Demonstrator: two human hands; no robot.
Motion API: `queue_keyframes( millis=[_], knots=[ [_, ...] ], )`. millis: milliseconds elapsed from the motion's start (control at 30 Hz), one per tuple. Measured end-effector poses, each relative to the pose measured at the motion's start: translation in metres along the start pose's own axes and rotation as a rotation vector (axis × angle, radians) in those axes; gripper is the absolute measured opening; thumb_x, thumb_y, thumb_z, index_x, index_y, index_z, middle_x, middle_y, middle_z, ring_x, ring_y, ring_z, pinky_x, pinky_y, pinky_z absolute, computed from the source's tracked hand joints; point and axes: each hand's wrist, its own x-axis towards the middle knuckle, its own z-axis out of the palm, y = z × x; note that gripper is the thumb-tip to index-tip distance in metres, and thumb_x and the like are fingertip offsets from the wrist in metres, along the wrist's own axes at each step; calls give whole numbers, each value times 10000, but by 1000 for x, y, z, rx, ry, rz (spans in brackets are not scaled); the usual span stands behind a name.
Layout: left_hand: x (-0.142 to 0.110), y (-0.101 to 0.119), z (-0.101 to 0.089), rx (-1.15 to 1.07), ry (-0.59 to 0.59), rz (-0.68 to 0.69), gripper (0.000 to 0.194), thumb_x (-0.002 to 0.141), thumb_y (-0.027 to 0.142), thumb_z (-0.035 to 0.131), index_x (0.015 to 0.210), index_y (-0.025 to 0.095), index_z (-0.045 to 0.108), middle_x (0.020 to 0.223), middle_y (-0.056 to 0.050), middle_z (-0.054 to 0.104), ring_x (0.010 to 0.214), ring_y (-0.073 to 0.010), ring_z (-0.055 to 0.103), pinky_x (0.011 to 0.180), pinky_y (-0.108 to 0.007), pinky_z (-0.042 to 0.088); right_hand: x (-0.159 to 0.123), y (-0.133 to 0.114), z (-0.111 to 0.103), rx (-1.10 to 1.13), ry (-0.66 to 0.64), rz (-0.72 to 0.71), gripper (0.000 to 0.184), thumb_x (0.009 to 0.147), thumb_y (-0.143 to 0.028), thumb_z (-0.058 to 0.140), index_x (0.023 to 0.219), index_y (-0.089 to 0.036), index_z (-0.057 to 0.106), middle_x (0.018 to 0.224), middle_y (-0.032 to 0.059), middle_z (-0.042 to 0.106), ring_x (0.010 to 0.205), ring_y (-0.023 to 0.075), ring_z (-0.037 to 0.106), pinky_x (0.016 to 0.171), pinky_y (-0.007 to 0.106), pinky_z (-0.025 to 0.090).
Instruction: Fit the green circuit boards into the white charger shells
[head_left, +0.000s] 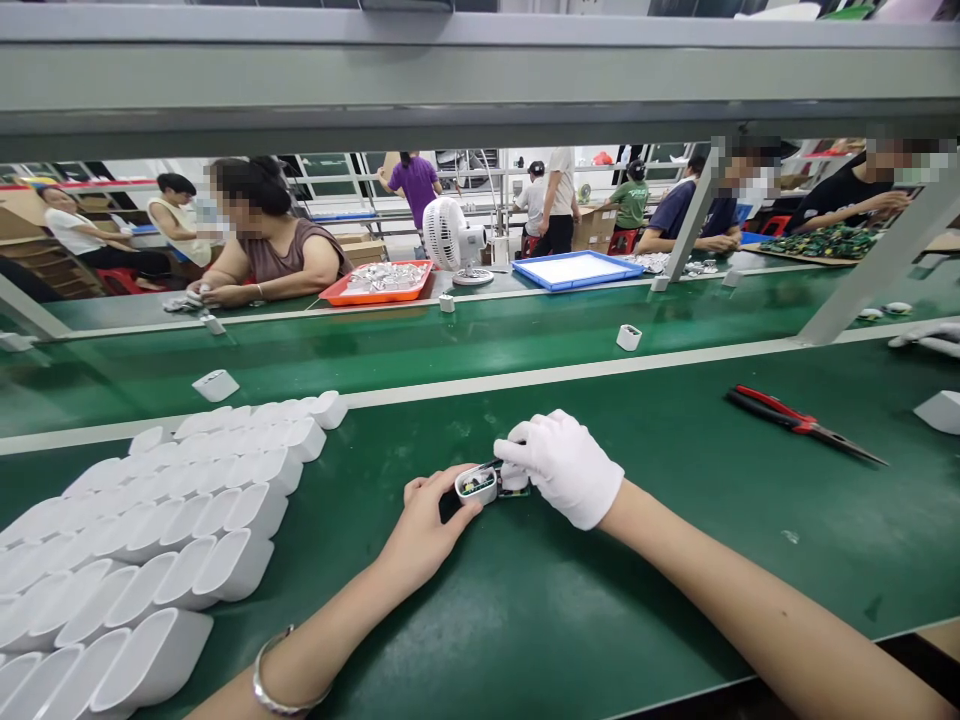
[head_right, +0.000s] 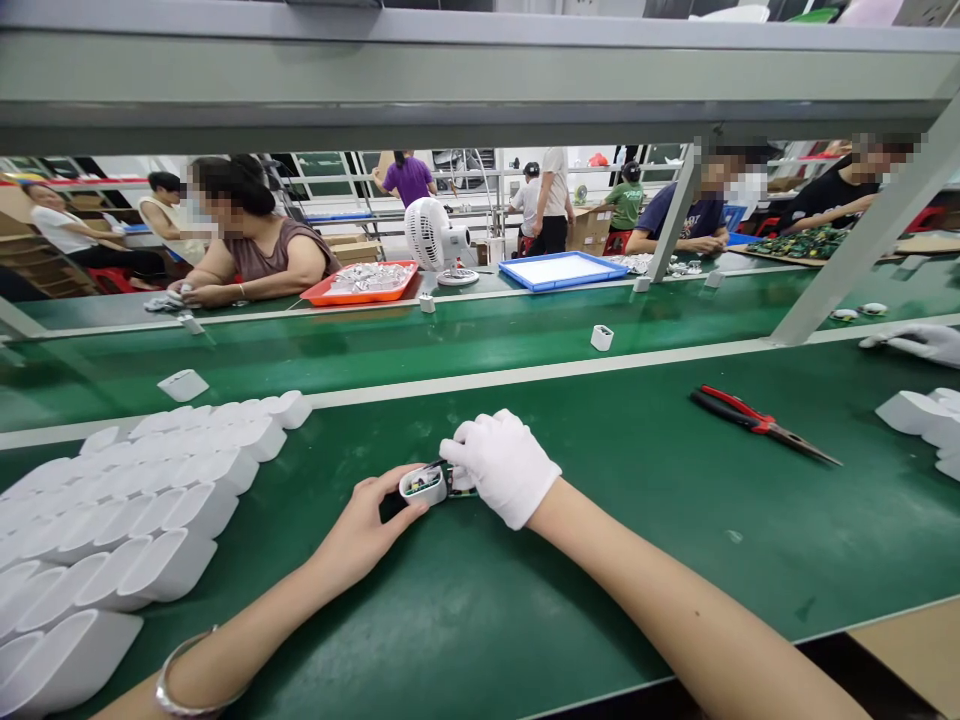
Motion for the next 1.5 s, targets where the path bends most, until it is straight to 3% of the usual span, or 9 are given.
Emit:
queue_keyframes(
  millis=[833,1067,1167,1267,1367,1433,1500],
  knots=[
    [1,-3,2,17,4,38,335,820,297,535,1153,276,565,1181,-4,616,1071,-255,522,960,-434,371,0,-4,1,52,-24,25,97,861,-311,575,871,-214,580,831,17,608,654,130,489,543,301,135],
    [3,-5,2,0,-1,43,341,814,291,544,1153,267,568,1174,-16,619,1045,-249,539,947,-420,390,1,-3,-4,72,-44,26,83,855,-294,570,873,-217,597,836,23,611,674,135,512,562,286,209],
    [1,-2,1,-3,-11,44,339,815,278,530,1152,265,567,1186,-15,610,1067,-252,525,964,-432,372,-2,12,-5,61,-54,139,97,855,-257,543,907,-255,625,852,28,623,691,158,540,558,280,246],
    [-3,1,-1,7,-18,39,407,792,240,532,1197,276,533,1219,-13,587,1095,-252,505,983,-435,350,-9,39,2,-8,-142,415,153,825,-196,537,886,-258,663,848,69,628,731,217,574,555,288,290],
    [-4,2,-6,39,-33,68,636,704,92,498,1303,288,421,1272,-17,545,1145,-238,472,1004,-419,327,-16,60,10,-54,-309,679,151,744,-115,584,827,-190,686,833,131,623,749,270,596,574,313,347],
    [-1,-1,-13,92,20,97,705,664,32,432,1320,286,389,1297,-23,516,1159,-219,464,1017,-421,309,-16,59,9,-81,-347,729,142,714,-100,601,818,-153,682,849,160,614,753,297,599,581,332,370],
    [6,-8,-21,192,160,98,647,698,35,389,1302,267,404,1333,-35,474,1186,-220,443,1038,-454,274,-15,43,5,-63,-231,637,159,767,-158,565,895,-166,659,938,157,598,758,285,591,587,337,380]
  ],
)
